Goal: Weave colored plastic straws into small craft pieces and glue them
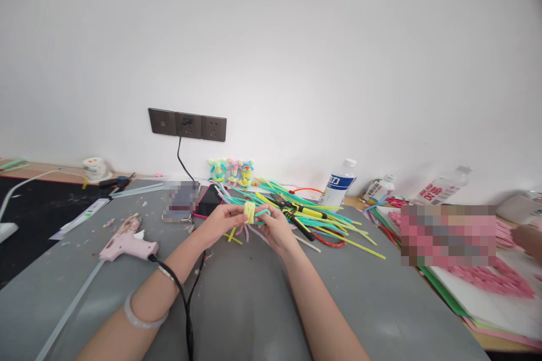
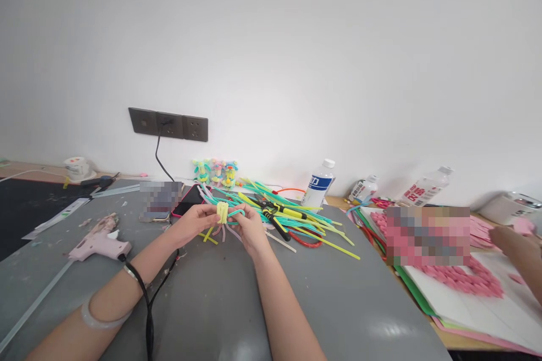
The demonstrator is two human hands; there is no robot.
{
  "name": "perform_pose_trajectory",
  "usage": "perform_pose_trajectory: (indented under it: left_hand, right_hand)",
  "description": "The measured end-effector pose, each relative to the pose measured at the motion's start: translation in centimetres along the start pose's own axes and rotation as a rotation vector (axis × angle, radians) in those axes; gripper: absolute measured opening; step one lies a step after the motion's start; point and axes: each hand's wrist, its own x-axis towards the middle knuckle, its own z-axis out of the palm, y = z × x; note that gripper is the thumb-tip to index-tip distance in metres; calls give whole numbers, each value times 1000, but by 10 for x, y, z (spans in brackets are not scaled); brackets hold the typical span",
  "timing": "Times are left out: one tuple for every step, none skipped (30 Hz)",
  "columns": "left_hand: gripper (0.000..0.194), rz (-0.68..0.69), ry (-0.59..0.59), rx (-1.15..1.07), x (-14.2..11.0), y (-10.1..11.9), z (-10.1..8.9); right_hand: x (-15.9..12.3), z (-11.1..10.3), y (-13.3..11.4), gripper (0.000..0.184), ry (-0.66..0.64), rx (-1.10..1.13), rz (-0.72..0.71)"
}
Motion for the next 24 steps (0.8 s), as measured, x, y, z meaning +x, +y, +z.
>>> perform_pose_trajectory:
  left_hand:
    - [37,-1,6,-10,0,0,0]
    - [38,-1,19,-21,1,0,1]
    - [39,1,36,-32,1,0,1]
    - [41,7,55,-41,1,1,1]
    - [42,12,72,-48,1,1,1]
    - [42,13,85,-49,1,2,1]
    - [43,12,96,-45,0,2,1]
    - [43,10,102,-40,0,2,0]
    - [43,9,102,-34,0,2,0]
    - [43,10,100,-29,0,2,-1]
    - [42,14,97,-23,0,1,-1]
    - [41,19,92,-18,0,1,-1]
    - [40,23,85,-14,0,1,-2]
    - [39,23,75,-11,0,1,-2]
    - [38,23,65,-11,0,1,-2]
    - [38,22,55,-12,0,1,-1]
    - [37,23,45,-16,0,1,-1]
    - [37,26,38,-20,0,1,-1]
    - [36,28,34,-23,0,2,0]
    - [35,29,32,-26,0,2,0]
    - [34,28,34,-30,0,2,0]
    - [34,23,39,-35,1,2,0]
    - [34,18,51,-41,1,2,0]
    - [34,15,68,-48,1,1,0]
  right_hand:
    - [0,0,0,33,1,32,0]
    - [0,1,1,32,-3,64,2]
    - [1,1,1,32,-11,93,5]
    - [1,1,1,31,-25,115,14]
    - [1,1,1,29,-42,132,24]
    - [2,0,1,28,-57,146,34]
    - [2,-1,2,27,-71,157,42]
    - [2,-1,2,27,-82,166,50]
    - [3,-2,2,26,-90,175,59]
    - [3,-2,2,26,-93,185,66]
    - [3,-3,2,26,-96,192,74]
    - [3,-3,2,26,-99,196,83]
    - [3,-3,3,26,-105,198,90]
    - [4,-4,3,26,-112,199,96]
    - [4,-4,3,25,-118,199,101]
    - [4,-5,3,25,-125,198,107]
    - [4,-5,3,26,-131,198,113]
    - [4,-5,3,26,-133,200,115]
    - [3,-5,3,26,-136,200,117]
    - [3,-6,3,26,-140,198,117]
    - [3,-6,3,26,-143,195,115]
    - [3,-6,3,25,-143,194,112]
    - [3,-5,3,24,-140,194,108]
    - [3,-5,3,24,-136,196,104]
